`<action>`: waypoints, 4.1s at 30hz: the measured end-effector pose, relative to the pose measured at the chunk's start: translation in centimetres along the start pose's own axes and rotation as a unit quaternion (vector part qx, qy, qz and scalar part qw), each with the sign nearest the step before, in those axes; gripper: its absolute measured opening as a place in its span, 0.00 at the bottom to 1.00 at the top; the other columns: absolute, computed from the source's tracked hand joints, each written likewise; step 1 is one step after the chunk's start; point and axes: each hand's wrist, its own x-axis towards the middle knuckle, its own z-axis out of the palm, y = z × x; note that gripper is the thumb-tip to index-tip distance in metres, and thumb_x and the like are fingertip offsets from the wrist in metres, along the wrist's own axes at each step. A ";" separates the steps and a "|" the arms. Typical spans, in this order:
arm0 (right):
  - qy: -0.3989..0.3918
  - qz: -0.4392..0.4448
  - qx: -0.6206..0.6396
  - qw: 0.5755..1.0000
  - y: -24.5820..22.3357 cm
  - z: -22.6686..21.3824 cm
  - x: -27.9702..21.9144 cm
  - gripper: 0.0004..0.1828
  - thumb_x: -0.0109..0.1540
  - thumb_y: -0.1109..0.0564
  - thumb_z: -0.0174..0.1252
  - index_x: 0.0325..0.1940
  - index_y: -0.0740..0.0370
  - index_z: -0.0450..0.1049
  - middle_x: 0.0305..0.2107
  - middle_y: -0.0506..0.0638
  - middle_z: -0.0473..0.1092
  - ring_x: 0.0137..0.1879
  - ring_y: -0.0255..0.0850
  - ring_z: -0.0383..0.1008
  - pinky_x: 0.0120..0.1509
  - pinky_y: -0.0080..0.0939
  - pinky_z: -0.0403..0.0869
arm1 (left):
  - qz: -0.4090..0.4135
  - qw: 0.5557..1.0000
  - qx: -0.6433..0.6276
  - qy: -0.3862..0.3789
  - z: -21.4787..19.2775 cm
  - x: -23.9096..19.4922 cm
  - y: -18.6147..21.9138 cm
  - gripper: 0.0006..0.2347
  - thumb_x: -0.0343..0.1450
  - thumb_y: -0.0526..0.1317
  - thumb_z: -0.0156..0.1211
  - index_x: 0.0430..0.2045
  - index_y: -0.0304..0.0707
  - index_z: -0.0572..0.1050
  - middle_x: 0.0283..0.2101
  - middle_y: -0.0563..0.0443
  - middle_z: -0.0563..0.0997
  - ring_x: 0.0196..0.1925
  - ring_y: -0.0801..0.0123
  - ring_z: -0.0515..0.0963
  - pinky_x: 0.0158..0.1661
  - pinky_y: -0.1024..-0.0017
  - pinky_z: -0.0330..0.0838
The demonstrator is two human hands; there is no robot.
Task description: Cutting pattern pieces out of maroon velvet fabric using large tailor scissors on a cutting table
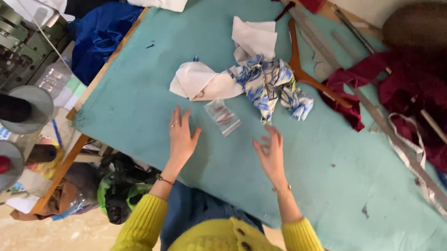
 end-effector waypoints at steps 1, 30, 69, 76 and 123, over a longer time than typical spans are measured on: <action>0.047 -0.018 -0.025 0.998 1.1 0.1 2.7 0.37 0.64 0.58 0.65 0.73 0.67 0.56 0.63 0.70 0.54 0.55 0.64 0.75 0.53 0.54 0.80 | -0.014 1.000 0.001 0.004 0.2 0.5 0.3 0.33 0.63 0.38 0.74 0.64 0.34 0.65 0.70 0.23 0.59 0.70 0.27 0.62 0.66 0.43 0.58; 0.454 -0.129 0.254 0.844 1.9 -21.0 19.2 0.13 0.70 0.46 0.60 0.47 0.56 0.71 0.44 0.51 0.70 0.52 0.41 0.68 0.59 0.47 0.70 | -0.112 0.826 -0.527 0.166 2.5 30.0 3.1 0.04 0.77 0.38 0.51 0.42 0.40 0.66 0.44 0.48 0.74 0.46 0.70 0.76 0.48 0.69 0.74; 0.315 0.035 0.052 0.947 3.9 -18.7 14.9 0.02 0.74 0.58 0.54 0.49 0.50 0.69 0.39 0.42 0.66 0.39 0.30 0.62 0.40 0.31 0.64 | -0.016 0.990 0.026 -0.139 11.8 34.1 3.8 0.51 0.65 0.73 0.68 0.77 0.57 0.43 0.79 0.43 0.34 0.79 0.32 0.35 0.64 0.19 0.33; 0.327 -0.094 0.175 0.924 -3.5 -21.0 13.1 0.08 0.80 0.47 0.47 0.56 0.49 0.58 0.61 0.43 0.64 0.69 0.39 0.66 0.73 0.54 0.73 | -0.011 0.960 0.122 -0.253 14.4 33.9 4.6 0.67 0.54 0.70 0.82 0.75 0.64 0.27 0.78 0.42 0.23 0.78 0.23 0.33 0.61 0.17 0.44; 0.126 0.184 -0.106 0.969 3.3 -7.0 -7.9 0.33 0.65 0.52 0.55 0.74 0.55 0.58 0.54 0.56 0.65 0.61 0.48 0.64 0.63 0.51 0.62 | 0.185 0.973 0.020 -0.136 17.0 26.7 5.0 0.24 0.66 0.28 0.68 0.57 0.33 0.70 0.44 0.31 0.77 0.47 0.40 0.77 0.43 0.50 0.79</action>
